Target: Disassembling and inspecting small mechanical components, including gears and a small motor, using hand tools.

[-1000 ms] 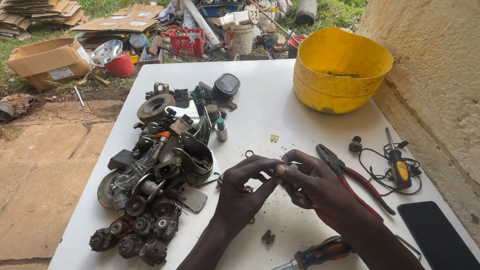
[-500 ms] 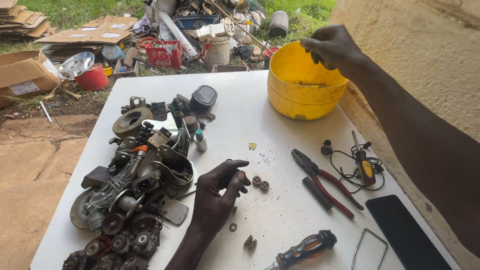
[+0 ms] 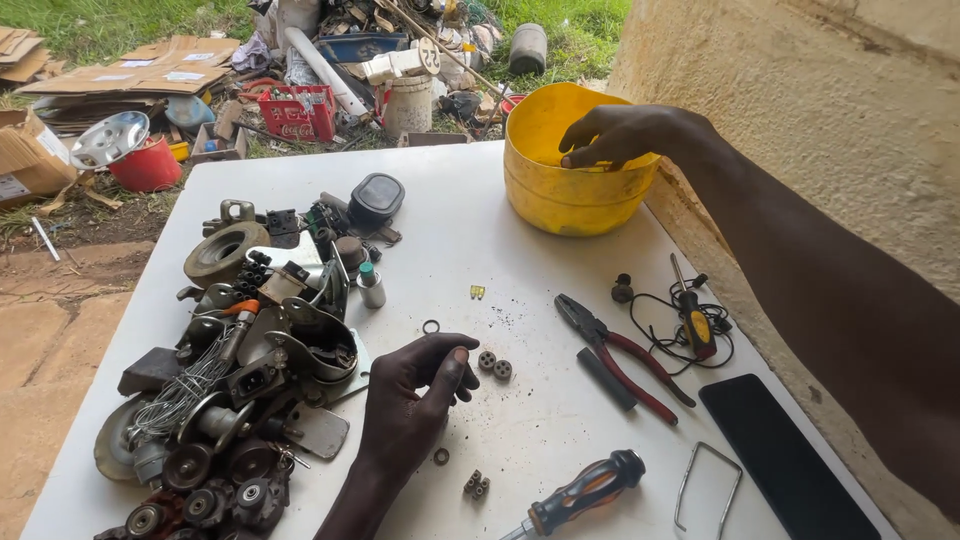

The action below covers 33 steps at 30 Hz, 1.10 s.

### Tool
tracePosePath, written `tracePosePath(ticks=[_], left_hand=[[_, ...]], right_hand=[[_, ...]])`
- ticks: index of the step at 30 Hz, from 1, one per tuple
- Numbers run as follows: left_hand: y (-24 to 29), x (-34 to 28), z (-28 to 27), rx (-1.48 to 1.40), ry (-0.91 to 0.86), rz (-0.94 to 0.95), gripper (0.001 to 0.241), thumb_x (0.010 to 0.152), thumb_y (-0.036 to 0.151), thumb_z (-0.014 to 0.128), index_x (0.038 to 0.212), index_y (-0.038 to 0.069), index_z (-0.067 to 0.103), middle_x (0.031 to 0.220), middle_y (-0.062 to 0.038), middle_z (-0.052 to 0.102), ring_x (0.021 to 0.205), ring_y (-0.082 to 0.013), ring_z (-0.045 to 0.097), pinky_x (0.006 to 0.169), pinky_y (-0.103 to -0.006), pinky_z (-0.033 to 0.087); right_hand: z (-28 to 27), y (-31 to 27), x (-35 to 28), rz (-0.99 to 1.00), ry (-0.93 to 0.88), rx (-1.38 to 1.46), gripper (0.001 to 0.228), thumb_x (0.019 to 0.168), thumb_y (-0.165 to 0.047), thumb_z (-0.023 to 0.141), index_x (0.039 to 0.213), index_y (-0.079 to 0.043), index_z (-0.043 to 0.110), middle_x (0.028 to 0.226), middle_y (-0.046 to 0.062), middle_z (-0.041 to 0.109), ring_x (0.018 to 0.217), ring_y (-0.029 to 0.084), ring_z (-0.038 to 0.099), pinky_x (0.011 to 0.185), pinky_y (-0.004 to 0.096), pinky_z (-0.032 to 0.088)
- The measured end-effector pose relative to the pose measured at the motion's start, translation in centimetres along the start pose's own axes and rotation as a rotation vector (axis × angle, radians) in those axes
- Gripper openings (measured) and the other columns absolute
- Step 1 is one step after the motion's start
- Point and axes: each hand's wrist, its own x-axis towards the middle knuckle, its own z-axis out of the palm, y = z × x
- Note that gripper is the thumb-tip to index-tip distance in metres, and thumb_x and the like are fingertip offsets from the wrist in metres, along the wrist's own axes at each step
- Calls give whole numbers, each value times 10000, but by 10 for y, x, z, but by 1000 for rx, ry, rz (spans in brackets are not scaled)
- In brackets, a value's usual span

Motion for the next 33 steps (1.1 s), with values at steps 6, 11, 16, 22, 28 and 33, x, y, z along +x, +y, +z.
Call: tracePosePath(ticks=[6,11,16,22,28,33], left_hand=[[1,0,-1,65,34,36,175,887,137,598,878,72,759,603,-45,716,518,-120,649,528,-243,540],[-1,-1,0,205,59,88,176,858,123,606,950,102,755,710,-29,754,607,-113,688,606,-251,569],[-3,-1,-7,428,33,327,270,872,25,580,1115,88,677,917,-36,715,743,-147,689,719,-272,560],[-11,2,-14,540,-13,300,367,823,50,632,1187,89,662,926,-45,691,802,-170,674,773,-311,545],[0,8,-19,540,10,273,372,833,34,566,1192,71,658,924,-49,685,816,-170,679,767,-320,530],[-1,8,-21,519,22,288,400,831,-5,529,1209,47,649,956,-77,693,860,-199,682,757,-324,529]], right_hand=[[36,-8,-128,-407,626,232,178,933,-89,651,1095,-45,710,1073,114,727,875,193,694,788,324,568],[102,5,-149,-202,374,89,298,849,-163,707,1140,-98,714,1122,75,752,885,196,749,784,330,599],[160,-40,-164,-407,388,184,261,850,-157,698,1103,-105,735,1038,50,788,850,199,760,730,339,596],[207,-82,-145,-420,401,74,258,812,-252,793,1033,-126,757,971,5,769,645,235,727,680,408,524],[206,-82,-133,-331,342,12,72,867,-129,682,807,-114,718,828,16,715,660,241,675,559,404,455],[198,-96,-134,-508,405,88,163,843,-105,745,1005,-116,756,938,0,734,677,238,751,560,389,539]])
